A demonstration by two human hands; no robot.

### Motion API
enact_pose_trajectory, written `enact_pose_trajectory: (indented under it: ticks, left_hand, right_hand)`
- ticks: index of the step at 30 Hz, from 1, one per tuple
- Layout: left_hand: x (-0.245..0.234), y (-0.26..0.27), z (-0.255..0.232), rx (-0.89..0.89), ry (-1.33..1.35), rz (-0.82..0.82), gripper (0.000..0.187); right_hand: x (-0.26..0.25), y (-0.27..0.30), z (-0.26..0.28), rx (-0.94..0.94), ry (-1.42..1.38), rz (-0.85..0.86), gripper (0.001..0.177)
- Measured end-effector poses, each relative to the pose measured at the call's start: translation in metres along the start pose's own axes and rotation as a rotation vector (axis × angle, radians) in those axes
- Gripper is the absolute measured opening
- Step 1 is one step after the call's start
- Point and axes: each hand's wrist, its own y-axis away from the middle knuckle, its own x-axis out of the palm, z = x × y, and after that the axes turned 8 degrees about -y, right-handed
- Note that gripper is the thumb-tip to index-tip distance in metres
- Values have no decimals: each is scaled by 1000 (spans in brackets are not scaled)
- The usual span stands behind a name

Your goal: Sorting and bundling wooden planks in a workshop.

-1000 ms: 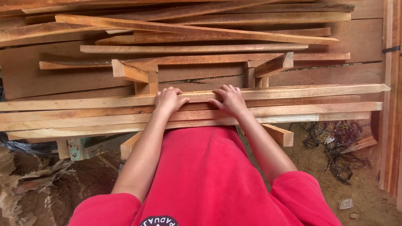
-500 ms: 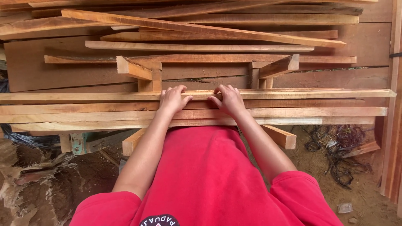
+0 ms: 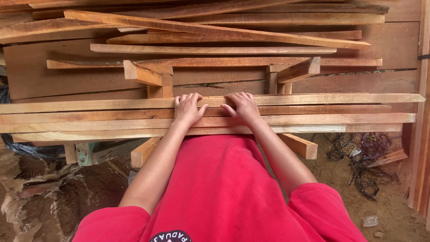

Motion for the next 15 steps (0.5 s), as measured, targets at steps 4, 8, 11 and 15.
enact_pose_trajectory:
  ticks: [4, 8, 11, 15]
  left_hand:
    - [1, -7, -3, -26, 6, -6, 34]
    - [-5, -8, -13, -45, 5, 5, 41]
    - [-11, -5, -21, -31, -26, 40, 48]
    - [-5, -8, -19, 6, -88, -59, 48]
  right_hand:
    - [-6, 4, 7, -2, 6, -26, 34]
    - [-5, -2, 14, 11, 37, 5, 38]
    - [-6, -3, 16, 42, 56, 19, 42]
    - [-9, -7, 18, 58, 61, 55, 50]
